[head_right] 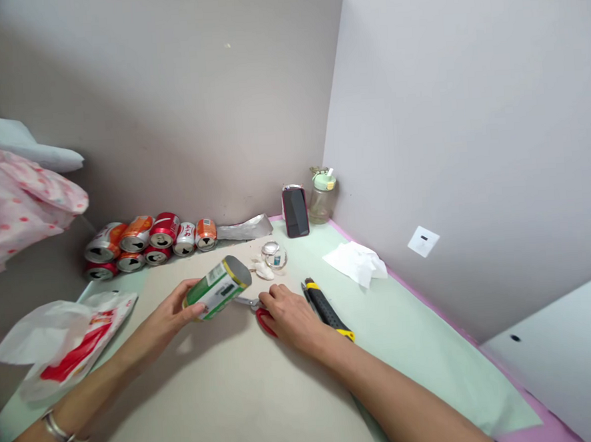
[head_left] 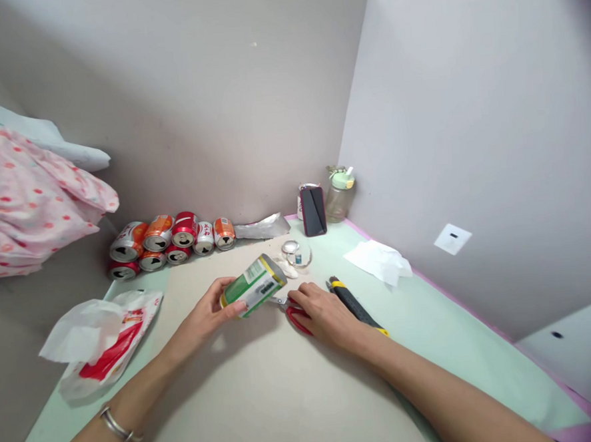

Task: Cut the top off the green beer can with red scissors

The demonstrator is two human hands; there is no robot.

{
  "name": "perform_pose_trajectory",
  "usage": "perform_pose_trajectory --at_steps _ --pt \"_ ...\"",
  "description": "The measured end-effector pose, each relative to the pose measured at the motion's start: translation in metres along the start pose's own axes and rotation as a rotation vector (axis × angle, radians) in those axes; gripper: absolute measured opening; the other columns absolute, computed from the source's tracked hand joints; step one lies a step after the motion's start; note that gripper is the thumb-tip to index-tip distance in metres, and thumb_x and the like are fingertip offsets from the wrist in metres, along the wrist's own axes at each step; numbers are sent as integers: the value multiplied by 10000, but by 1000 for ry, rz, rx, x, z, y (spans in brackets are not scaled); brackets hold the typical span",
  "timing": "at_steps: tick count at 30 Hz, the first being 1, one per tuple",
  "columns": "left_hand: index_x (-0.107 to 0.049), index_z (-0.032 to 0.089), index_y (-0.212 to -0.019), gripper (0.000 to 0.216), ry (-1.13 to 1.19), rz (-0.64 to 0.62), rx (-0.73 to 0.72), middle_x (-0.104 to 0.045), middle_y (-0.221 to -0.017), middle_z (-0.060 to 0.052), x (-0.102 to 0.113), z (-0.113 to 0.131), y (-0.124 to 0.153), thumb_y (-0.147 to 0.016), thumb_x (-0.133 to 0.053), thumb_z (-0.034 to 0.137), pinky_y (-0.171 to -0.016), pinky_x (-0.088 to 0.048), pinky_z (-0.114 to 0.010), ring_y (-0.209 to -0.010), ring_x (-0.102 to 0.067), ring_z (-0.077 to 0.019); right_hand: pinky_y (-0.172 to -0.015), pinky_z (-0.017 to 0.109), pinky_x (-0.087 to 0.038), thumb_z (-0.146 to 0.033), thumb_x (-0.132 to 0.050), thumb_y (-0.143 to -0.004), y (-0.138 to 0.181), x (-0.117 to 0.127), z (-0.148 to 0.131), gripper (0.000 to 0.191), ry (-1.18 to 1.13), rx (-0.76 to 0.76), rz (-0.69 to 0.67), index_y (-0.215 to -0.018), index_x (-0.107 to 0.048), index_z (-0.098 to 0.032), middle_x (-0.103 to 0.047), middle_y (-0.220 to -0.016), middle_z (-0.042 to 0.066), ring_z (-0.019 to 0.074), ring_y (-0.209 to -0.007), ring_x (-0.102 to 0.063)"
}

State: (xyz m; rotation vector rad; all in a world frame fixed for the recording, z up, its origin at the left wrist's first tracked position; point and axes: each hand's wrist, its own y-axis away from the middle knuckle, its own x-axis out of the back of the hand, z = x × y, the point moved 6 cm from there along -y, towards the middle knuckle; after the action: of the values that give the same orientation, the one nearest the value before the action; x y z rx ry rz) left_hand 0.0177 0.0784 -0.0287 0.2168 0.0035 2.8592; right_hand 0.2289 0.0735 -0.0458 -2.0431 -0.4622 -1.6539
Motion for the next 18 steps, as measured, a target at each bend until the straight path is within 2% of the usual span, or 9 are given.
perform_pose_trajectory --at_steps 4,8,10,14,18 --pt "-479 295 -1264 537 -102 81 -7 -566 -1273 -46 12 3 1 -827 -699 517 -940 -464 -372 -1129 -575 -275 -748 295 -434 -189 -556 -984 -1 -1 0 118 -1 -7 -4 -1091 -603 -171 -627 -1014 92 227 -951 -588" --pt "-432 306 -1216 587 -178 158 -29 -576 -1178 -33 25 9 5 -772 -762 504 -908 -485 -382 -1086 -598 -274 -752 293 -431 -181 -560 -982 -1 2 -1 107 -7 -15 -14 -1080 -601 -172 -627 -1014 94 227 -956 -588" --pt "-439 318 -1226 582 -261 142 -70 -562 -1218 -36 27 16 7 -772 -765 478 -945 -473 -402 -1132 -582 -283 -762 296 -432 -176 -561 -980 0 3 -1 107 -11 -15 -19 -1079 -599 -171 -629 -1016 94 226 -958 -588" --pt "-469 368 -1340 583 -548 82 -146 -484 -1382 -35 20 34 12 -811 -716 389 -1096 -358 -451 -1296 -470 -299 -771 297 -434 -175 -576 -967 0 6 -1 124 -13 -10 -29 -1089 -599 -171 -633 -1041 98 229 -974 -586" --pt "-435 352 -1439 687 -698 1 -146 -531 -1342 -58 9 38 13 -799 -676 298 -1091 -373 -478 -1268 -497 -317 -774 301 -440 -174 -587 -955 0 7 -1 129 -12 -6 -29 -1082 -607 -161 -637 -1052 108 237 -984 -590"
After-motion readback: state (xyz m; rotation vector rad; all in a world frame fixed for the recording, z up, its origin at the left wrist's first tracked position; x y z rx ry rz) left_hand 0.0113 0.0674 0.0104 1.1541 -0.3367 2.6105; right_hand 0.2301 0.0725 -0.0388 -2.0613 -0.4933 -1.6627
